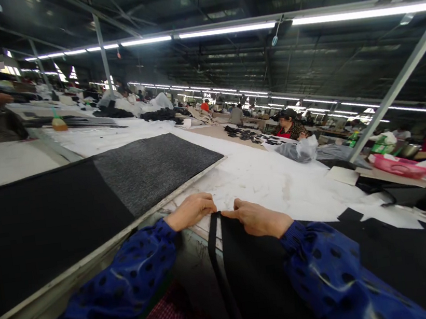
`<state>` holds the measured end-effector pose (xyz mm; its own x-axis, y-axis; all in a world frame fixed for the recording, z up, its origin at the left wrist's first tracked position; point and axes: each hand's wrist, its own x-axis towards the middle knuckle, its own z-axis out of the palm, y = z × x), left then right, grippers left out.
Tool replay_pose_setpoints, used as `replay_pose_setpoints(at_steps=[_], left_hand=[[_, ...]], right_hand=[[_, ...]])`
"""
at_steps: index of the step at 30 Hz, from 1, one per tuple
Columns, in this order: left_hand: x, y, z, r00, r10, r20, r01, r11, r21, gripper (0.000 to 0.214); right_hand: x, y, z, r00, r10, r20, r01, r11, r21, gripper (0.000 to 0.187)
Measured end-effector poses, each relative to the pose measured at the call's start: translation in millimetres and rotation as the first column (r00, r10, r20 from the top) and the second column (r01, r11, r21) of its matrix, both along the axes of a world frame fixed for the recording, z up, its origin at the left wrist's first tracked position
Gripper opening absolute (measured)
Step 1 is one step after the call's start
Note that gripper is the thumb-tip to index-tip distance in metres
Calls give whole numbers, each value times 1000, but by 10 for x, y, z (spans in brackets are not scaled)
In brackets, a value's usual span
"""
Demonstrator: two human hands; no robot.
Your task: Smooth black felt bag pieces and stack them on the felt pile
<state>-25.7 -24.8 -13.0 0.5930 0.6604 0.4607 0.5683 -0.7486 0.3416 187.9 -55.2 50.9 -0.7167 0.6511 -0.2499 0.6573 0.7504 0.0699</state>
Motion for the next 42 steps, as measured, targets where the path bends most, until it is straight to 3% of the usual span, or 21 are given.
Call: replay_pose_setpoints(at_steps=[5, 7, 11, 16, 20, 24, 26, 30, 33, 35, 37, 39, 42], left_hand=[[-30, 40, 7, 952, 110, 284, -45, 973, -225, 14], [-28, 36, 19, 963, 90, 253, -25, 968, -251, 16], [-13, 19, 46, 989, 78, 126, -54, 981, -185, 11], [-12, 9, 52, 991, 80, 104, -61, 984, -169, 15], [-32, 32, 25, 981, 47, 186, -6, 977, -213, 13], [-67, 90, -31, 898, 198, 394, -32, 920, -391, 18], [-77, 114, -54, 878, 250, 408, -60, 903, -425, 19], [-76, 124, -55, 909, 227, 350, -76, 916, -395, 19], [-63, 94, -21, 929, 215, 300, -95, 925, -367, 19], [-54, 69, 1, 942, 200, 268, -103, 936, -337, 18], [-47, 59, 11, 954, 185, 237, -109, 947, -302, 19], [-38, 70, 7, 962, 182, 202, -123, 954, -274, 19], [-11, 84, 8, 969, 190, 159, -148, 958, -245, 18]], right_hand=[[19, 17, -45, 998, -25, -52, 24, 999, -30, 79], [21, 7, -51, 998, -20, -64, 18, 1000, -24, 80], [20, -17, -53, 997, -32, -71, 31, 999, -14, 76], [-46, -36, -32, 999, -44, -30, 44, 999, 2, 74], [-140, -41, 29, 992, -50, 113, 45, 998, 48, 77], [-233, -43, 55, 975, -64, 215, 48, 996, 79, 78], [-301, -50, 40, 970, -72, 234, 51, 994, 96, 77], [-335, -11, 57, 977, -95, 189, 79, 993, 86, 71], [19, 118, 193, 994, -86, -71, 77, 990, -118, 58], [476, 200, 301, 950, -207, -234, 171, 971, -165, 51], [1003, 218, 363, 898, -389, -208, 372, 921, -113, 49], [1464, 171, 338, 845, -530, -65, 526, 847, -77, 49], [1853, 84, 169, 820, -572, -12, 570, 818, -77, 45]])
